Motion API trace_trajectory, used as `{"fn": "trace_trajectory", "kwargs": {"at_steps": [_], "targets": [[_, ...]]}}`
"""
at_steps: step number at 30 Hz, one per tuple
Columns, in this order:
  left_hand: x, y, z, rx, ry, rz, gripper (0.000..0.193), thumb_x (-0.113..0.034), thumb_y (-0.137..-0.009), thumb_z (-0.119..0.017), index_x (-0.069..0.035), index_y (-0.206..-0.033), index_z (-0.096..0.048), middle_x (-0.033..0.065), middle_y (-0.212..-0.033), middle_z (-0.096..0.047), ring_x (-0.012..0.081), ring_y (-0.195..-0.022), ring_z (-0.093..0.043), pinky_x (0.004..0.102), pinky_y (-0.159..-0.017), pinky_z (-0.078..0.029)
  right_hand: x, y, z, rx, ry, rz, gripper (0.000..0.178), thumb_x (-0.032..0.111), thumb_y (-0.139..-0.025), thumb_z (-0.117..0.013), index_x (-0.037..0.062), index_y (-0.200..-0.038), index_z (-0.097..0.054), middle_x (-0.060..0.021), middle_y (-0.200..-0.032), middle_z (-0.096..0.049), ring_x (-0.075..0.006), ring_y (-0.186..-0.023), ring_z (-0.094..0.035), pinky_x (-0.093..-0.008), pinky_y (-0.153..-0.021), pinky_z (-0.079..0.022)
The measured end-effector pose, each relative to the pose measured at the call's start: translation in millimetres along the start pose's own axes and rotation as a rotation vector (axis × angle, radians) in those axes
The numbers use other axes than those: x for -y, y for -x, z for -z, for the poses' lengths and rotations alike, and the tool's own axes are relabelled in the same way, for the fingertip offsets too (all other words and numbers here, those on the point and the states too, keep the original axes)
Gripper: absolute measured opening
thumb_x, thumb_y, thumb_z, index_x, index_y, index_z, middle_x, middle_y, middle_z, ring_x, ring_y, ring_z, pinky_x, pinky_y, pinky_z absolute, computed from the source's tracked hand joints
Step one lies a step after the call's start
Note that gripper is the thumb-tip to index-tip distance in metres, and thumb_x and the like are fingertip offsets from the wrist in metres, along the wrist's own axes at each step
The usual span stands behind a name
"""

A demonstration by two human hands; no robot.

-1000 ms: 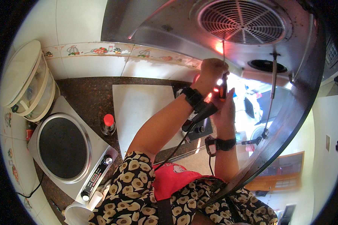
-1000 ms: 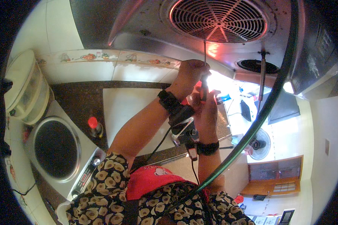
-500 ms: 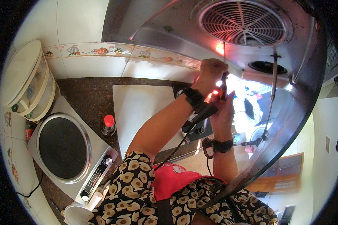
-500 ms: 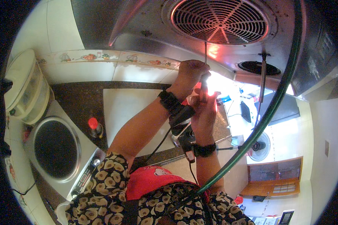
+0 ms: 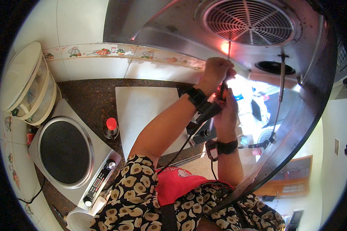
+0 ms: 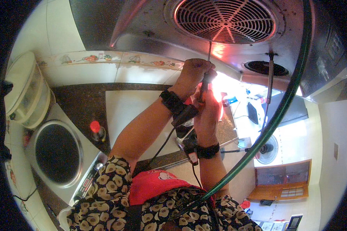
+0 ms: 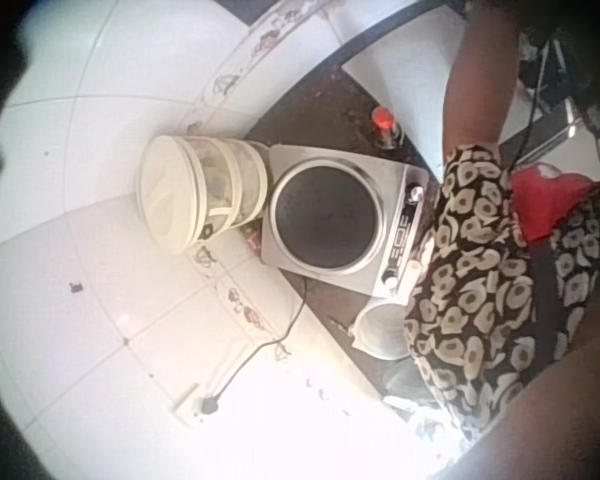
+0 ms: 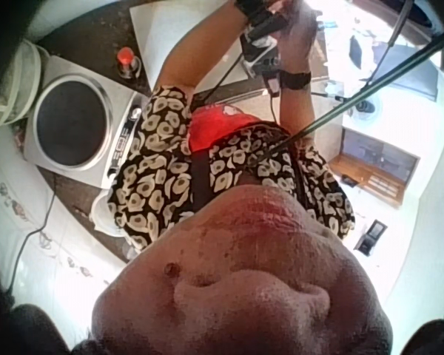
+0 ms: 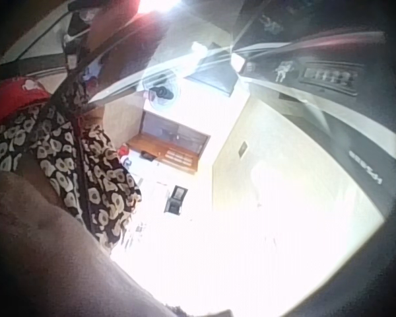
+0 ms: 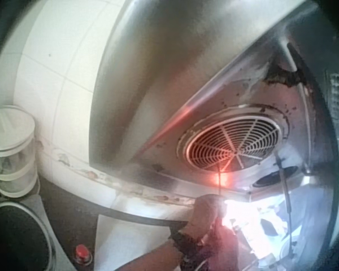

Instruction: The person uses a screwdriver to remove screws from the underside of a kitchen range hood. They work on multiple screw locations, unscrewing each one and setting the screwdriver down briefly before continuing.

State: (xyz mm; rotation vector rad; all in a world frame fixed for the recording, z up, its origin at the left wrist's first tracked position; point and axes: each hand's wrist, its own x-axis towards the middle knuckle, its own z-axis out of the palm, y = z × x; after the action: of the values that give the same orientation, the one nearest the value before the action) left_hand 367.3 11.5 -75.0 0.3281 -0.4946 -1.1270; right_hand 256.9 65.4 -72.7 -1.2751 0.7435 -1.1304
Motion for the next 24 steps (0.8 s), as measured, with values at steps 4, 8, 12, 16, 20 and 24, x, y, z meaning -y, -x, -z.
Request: {"fn": "trace_trajectory", "kwargs": {"at_steps": [4, 8, 12, 16, 20, 24], "targets": [[-2.1, 1.6, -2.2, 0.011, 0.006, -0.007, 0.016, -0.005, -0.094, -0.053, 0.009, -0.088, -0.06, 0.0182, -0.074, -0.067, 0.022, -0.061, -0.068, 0.031, -0.058, -0.06, -4.6, 2.2, 2.5, 0.023, 0.043, 0.096, 0.02, 0.028, -0.097, -0.058, 0.009, -0.093, -0.058, 0.0017, -0.076, -0.053, -0.0078, -0.063, -0.046, -0.0222, -0.057, -0.038], [-1.3, 2.5, -3.3, -0.017, 0.047, 0.003, 0.014, -0.005, -0.093, -0.054, 0.008, -0.091, -0.059, 0.0194, -0.076, -0.067, 0.0234, -0.061, -0.068, 0.0324, -0.06, -0.061, -9.7, 3.2, 7.4, 0.07, 0.121, 0.127, 0.016, 0.025, -0.096, -0.061, 0.0091, -0.093, -0.058, 0.0028, -0.077, -0.053, -0.008, -0.068, -0.047, -0.0226, -0.061, -0.038], [1.8, 2.6, -0.3, 0.015, 0.041, -0.031, 0.015, -0.006, -0.092, -0.056, 0.008, -0.088, -0.06, 0.0189, -0.076, -0.067, 0.024, -0.062, -0.068, 0.0327, -0.06, -0.061, -11.6, 3.7, 11.3, 0.065, 0.118, 0.112, 0.016, 0.024, -0.096, -0.061, 0.0084, -0.095, -0.057, 0.0024, -0.08, -0.052, -0.0094, -0.071, -0.049, -0.0238, -0.064, -0.041], [4.1, 1.0, 2.8, 0.0, -0.013, -0.07, 0.017, -0.008, -0.091, -0.059, 0.007, -0.085, -0.062, 0.0154, -0.075, -0.067, 0.0208, -0.062, -0.067, 0.0305, -0.059, -0.058, -15.9, 1.8, 14.4, 0.128, 0.027, 0.102, 0.015, 0.022, -0.097, -0.059, 0.0067, -0.1, -0.058, 0.0, -0.083, -0.055, -0.0114, -0.074, -0.053, -0.0262, -0.067, -0.045], [0.0, -12.2, 4.1, -0.037, -0.152, -0.159, 0.015, -0.01, -0.09, -0.063, 0.004, -0.085, -0.063, 0.0108, -0.074, -0.066, 0.0158, -0.062, -0.063, 0.0282, -0.059, -0.052, -17.3, 2.5, 16.9, 0.076, -0.068, 0.095, 0.019, 0.022, -0.098, -0.057, 0.005, -0.107, -0.058, -0.0008, -0.084, -0.056, -0.0115, -0.075, -0.055, -0.0261, -0.068, -0.046], [-3.5, -36.8, -7.6, -0.243, 0.101, -0.363, 0.014, -0.003, -0.082, -0.07, 0.003, -0.072, -0.061, 0.0101, -0.061, -0.062, 0.0159, -0.052, -0.059, 0.028, -0.048, -0.049, -14.7, 11.7, 18.5, 0.012, 0.002, 0.088, 0.026, 0.023, -0.099, -0.056, 0.0057, -0.118, -0.056, 0.0005, -0.084, -0.054, -0.0098, -0.074, -0.054, -0.0252, -0.066, -0.047]]}}
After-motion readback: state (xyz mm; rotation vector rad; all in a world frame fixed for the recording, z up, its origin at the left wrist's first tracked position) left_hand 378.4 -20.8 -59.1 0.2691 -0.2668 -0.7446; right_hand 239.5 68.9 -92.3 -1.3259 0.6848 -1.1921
